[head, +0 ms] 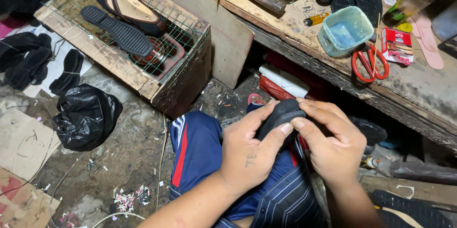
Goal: The person sits on the floor of a shoe workshop and attaches rubber soles to sandal uppers. They fit a sole onto an upper, press and align the parts by hand, then use a curved metal tool to press and tap the sole edge against the upper, working on one shoe at a time and placing finished pairs in a wire crate.
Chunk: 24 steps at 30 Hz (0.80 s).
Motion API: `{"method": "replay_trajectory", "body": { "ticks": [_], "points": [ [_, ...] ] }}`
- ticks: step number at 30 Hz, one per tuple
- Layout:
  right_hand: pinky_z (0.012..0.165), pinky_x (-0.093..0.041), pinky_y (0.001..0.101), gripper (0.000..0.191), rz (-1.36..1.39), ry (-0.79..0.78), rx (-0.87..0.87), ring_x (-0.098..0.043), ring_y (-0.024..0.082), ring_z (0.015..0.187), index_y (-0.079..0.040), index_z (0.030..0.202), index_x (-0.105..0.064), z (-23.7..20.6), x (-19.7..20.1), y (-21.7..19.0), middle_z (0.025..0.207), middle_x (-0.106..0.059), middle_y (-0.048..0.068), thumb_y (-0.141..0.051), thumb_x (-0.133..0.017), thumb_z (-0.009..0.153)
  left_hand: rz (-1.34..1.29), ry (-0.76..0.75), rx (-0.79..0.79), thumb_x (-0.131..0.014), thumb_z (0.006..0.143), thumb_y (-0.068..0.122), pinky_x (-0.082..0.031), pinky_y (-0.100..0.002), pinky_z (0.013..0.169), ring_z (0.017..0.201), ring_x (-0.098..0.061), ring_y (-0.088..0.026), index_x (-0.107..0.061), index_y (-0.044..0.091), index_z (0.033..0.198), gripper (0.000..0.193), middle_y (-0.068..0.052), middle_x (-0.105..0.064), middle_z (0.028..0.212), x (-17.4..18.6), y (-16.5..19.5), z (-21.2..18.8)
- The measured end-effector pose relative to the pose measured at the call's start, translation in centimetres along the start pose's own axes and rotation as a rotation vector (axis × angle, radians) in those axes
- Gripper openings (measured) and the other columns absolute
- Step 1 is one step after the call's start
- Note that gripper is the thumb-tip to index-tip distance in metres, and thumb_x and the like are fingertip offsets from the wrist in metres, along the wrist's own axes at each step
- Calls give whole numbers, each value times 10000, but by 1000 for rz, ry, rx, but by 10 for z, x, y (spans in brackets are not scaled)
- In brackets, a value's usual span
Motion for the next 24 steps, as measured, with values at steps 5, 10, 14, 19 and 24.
{"method": "replay_trajectory", "body": {
  "ticks": [5,10,14,19,24],
  "points": [
    [986,-542,291,267,-18,-35,-35,-709,215,1100,60,1157,-718,-8,-3,-11,1189,-734,165,53,-724,889,95,-68,27,-756,881,114,-578,-305,937,1046,-743,-204,-671,-47,1239,402,-174,-761,1150,15,10,-4],
    [982,-539,307,292,-75,-113,5,-712,228,1105,33,1140,-722,-17,-11,-19,1207,-735,158,18,-758,851,169,-69,-46,-758,899,121,-566,-326,1011,1152,-751,-265,-670,-56,1246,400,-202,-739,1250,31,12,-16],
    [1051,-515,339,308,-3,-161,25,-701,256,1156,34,1138,-703,-21,-21,-21,1223,-721,172,7,-772,839,133,-79,9,-765,908,98,-576,-330,1018,1171,-729,-238,-653,-45,1278,412,-186,-706,1281,43,9,-25],
    [961,-576,329,245,30,-239,39,-751,253,1091,25,1081,-724,-26,-37,-24,1187,-750,175,15,-767,840,114,-181,108,-712,877,45,-568,-311,984,1219,-662,-197,-548,-21,1418,569,-149,-615,1372,63,12,-33],
    [928,-600,319,203,82,-236,81,-764,240,1044,32,1029,-701,-30,-47,-30,1136,-754,168,4,-776,843,107,-181,179,-715,887,73,-580,-311,963,1137,-701,-209,-603,-15,1366,500,-153,-671,1296,72,13,-39]
  ]
}}
Point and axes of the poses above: each hand's wrist, its own z-axis towards the middle knuckle, its own x-axis out of the back of the hand, y = z × x, the point moved 2 cm from there along z, towards the middle knuckle
